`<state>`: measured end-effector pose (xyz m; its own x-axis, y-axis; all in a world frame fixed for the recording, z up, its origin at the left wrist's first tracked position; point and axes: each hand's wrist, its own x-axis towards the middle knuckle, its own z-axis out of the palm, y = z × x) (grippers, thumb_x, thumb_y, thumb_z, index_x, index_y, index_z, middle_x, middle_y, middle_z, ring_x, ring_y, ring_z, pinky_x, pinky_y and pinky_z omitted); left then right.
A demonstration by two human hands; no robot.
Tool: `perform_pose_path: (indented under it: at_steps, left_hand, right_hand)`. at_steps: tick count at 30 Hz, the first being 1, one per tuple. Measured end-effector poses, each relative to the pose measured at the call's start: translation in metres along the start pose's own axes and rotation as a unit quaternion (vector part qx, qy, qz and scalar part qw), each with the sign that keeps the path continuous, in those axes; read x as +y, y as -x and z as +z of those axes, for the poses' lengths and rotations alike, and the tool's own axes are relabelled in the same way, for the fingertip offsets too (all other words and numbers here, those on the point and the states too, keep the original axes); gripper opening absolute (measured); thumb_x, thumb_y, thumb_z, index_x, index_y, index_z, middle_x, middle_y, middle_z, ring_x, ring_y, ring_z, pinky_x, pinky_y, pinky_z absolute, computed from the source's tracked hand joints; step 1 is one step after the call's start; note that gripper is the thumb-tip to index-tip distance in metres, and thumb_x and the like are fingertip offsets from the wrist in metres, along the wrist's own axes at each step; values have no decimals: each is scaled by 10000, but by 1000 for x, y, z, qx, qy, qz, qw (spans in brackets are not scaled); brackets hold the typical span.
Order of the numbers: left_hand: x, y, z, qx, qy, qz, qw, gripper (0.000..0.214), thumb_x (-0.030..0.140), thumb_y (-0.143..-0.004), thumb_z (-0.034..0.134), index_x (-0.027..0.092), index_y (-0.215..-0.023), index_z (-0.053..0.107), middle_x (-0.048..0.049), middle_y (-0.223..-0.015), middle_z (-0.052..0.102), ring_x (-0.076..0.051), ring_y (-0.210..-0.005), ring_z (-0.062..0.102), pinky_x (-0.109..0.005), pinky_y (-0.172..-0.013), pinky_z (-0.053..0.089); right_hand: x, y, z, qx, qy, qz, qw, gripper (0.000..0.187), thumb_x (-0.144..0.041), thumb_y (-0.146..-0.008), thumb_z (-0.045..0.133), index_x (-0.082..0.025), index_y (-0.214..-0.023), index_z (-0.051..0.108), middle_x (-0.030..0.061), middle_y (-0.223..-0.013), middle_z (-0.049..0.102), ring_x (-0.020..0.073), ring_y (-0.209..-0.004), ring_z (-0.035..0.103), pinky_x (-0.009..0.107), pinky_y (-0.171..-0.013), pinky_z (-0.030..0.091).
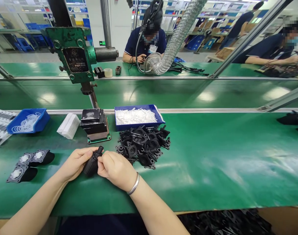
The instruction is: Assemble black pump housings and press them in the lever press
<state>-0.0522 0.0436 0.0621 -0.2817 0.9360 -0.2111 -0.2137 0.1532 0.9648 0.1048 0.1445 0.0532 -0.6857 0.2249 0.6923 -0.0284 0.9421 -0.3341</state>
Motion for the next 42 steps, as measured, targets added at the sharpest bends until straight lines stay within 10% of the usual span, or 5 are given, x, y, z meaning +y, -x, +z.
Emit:
perform_pose_path:
  at_steps: [15,28,42]
  left_hand:
    - [2,6,13,1,147,-8,989,439,514,-806,751,182,-1093,756,-95,-954,758,-190,-773,673,-303,-748,556]
    - [-1,3,10,32,190,-20,981,434,509,-820,740,166,-1086,741,-91,-923,741,-168,-765,658,-284,-747,549]
    - [-21,-9,6,39,44,224,973,494,430,-631,901,196,-1045,767,-74,-1032,572,-220,-1001,633,-392,-996,491]
  right_hand:
    - [-7,-7,-6,132,-132,197,962,107,-157,-944,535,-204,-950,631,22,-774,663,125,-684,621,262,-643,524]
    - [-4,-6,-3,45,-202,200,958,107,-163,-962,512,-195,-949,613,12,-799,606,112,-716,571,224,-661,475]
    - [22,16,21,-91,-157,187,966,458,-427,-926,571,-261,-1332,438,97,-1294,573,236,-1130,633,344,-915,580]
